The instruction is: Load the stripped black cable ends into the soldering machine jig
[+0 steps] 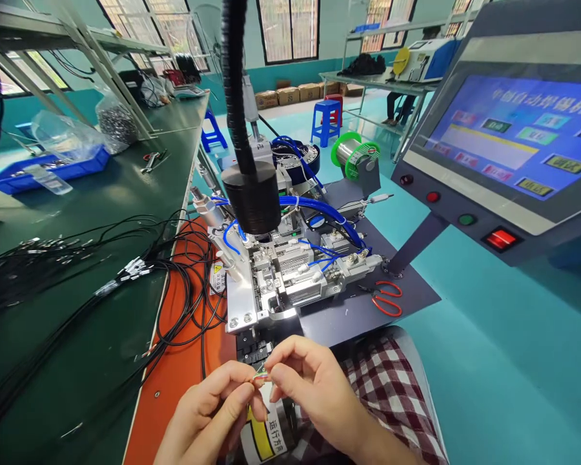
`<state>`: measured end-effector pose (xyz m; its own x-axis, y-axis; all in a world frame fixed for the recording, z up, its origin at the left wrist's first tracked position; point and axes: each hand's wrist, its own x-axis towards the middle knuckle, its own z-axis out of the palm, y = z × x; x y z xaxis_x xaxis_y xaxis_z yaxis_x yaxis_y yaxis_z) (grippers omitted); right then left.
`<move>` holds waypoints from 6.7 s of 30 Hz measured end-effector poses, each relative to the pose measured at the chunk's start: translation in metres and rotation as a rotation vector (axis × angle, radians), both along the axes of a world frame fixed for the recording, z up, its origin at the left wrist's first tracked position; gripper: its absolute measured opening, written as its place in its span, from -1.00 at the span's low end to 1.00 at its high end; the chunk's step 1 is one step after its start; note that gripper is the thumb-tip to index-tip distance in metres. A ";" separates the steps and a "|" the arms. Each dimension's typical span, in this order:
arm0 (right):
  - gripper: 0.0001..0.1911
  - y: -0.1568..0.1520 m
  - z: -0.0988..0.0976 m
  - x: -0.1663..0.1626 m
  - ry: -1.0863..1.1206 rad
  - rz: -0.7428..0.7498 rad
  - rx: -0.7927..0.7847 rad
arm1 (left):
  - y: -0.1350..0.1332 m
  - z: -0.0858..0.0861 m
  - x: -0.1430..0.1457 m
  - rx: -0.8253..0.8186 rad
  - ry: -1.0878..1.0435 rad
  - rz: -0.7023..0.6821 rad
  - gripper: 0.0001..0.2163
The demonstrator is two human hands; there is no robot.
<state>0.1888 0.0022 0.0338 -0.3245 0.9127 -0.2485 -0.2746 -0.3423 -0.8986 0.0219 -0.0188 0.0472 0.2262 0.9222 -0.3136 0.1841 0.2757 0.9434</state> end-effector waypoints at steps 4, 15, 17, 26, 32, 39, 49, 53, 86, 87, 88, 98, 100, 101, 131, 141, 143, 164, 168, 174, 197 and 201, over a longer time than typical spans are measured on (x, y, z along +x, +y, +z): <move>-0.66 0.001 -0.005 -0.009 0.060 -0.001 -0.034 | -0.001 -0.003 0.000 -0.036 -0.067 -0.013 -0.73; -0.70 -0.005 -0.020 -0.020 0.298 0.043 -0.099 | -0.007 -0.006 -0.001 0.012 -0.071 0.057 -0.67; -0.71 -0.006 -0.021 -0.021 0.317 0.059 -0.111 | -0.006 -0.006 0.000 0.005 -0.110 0.059 -0.71; -0.76 -0.011 -0.015 -0.020 -0.117 -0.061 0.033 | -0.009 -0.015 0.003 -0.075 -0.257 0.151 -0.80; -0.84 -0.013 -0.012 -0.018 -0.304 -0.054 0.149 | -0.002 -0.004 0.006 -0.102 -0.252 0.212 -0.74; -0.82 -0.015 0.000 -0.015 -0.354 0.012 0.153 | 0.001 -0.006 0.006 -0.236 -0.247 0.256 -0.69; -0.82 -0.017 -0.010 -0.017 -0.315 0.003 0.038 | 0.005 -0.008 0.005 -0.288 -0.168 0.249 -0.64; -0.87 -0.016 -0.015 -0.014 -0.275 -0.003 0.086 | 0.005 -0.009 0.002 -0.354 -0.143 0.233 -0.64; -0.77 -0.009 -0.018 -0.024 -0.097 -0.048 -0.003 | 0.007 -0.005 -0.003 -0.392 -0.333 0.235 -0.71; -0.80 -0.012 -0.019 -0.026 -0.150 -0.078 0.046 | 0.006 -0.007 -0.003 -0.409 -0.328 0.229 -0.71; -0.81 -0.015 -0.021 -0.028 -0.206 -0.105 0.104 | 0.006 -0.008 -0.003 -0.416 -0.322 0.227 -0.70; -0.91 -0.013 -0.021 -0.016 -0.380 -0.043 0.301 | 0.004 -0.010 -0.002 -0.413 -0.290 0.247 -0.67; -0.91 -0.005 -0.016 -0.013 -0.309 -0.015 0.180 | 0.004 -0.009 -0.001 -0.420 -0.288 0.243 -0.67; -0.90 -0.003 -0.013 -0.012 -0.273 0.002 0.141 | 0.004 -0.009 -0.001 -0.420 -0.283 0.240 -0.67; -0.65 -0.001 -0.018 -0.015 -0.006 0.142 0.000 | 0.009 -0.007 -0.006 -0.445 -0.378 0.144 -0.66; -0.71 0.009 -0.026 -0.003 0.029 0.316 0.133 | 0.010 -0.005 -0.010 -0.437 -0.347 0.002 -0.76; -0.70 0.014 -0.022 0.000 0.014 0.384 0.184 | 0.009 -0.005 -0.009 -0.430 -0.313 -0.021 -0.76; -0.87 -0.026 -0.015 -0.025 -0.283 0.040 0.034 | 0.000 -0.014 0.003 -0.321 -0.291 0.260 -0.75; -0.88 -0.020 -0.017 -0.017 -0.278 0.072 0.012 | 0.002 -0.014 0.001 -0.340 -0.288 0.243 -0.77; -0.81 -0.008 -0.008 -0.018 -0.212 -0.002 -0.006 | 0.001 -0.012 0.002 -0.342 -0.259 0.225 -0.79; -0.76 -0.015 -0.018 -0.024 -0.134 -0.076 0.006 | 0.001 -0.013 0.001 -0.342 -0.331 0.236 -0.77; -0.72 -0.017 -0.018 -0.026 -0.124 -0.074 0.032 | 0.000 -0.013 0.001 -0.339 -0.328 0.251 -0.76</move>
<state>0.1626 -0.0152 0.0155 -0.2250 0.9410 -0.2528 -0.1839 -0.2958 -0.9374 0.0231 -0.0183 0.0341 0.1480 0.8197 -0.5534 -0.2162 0.5728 0.7906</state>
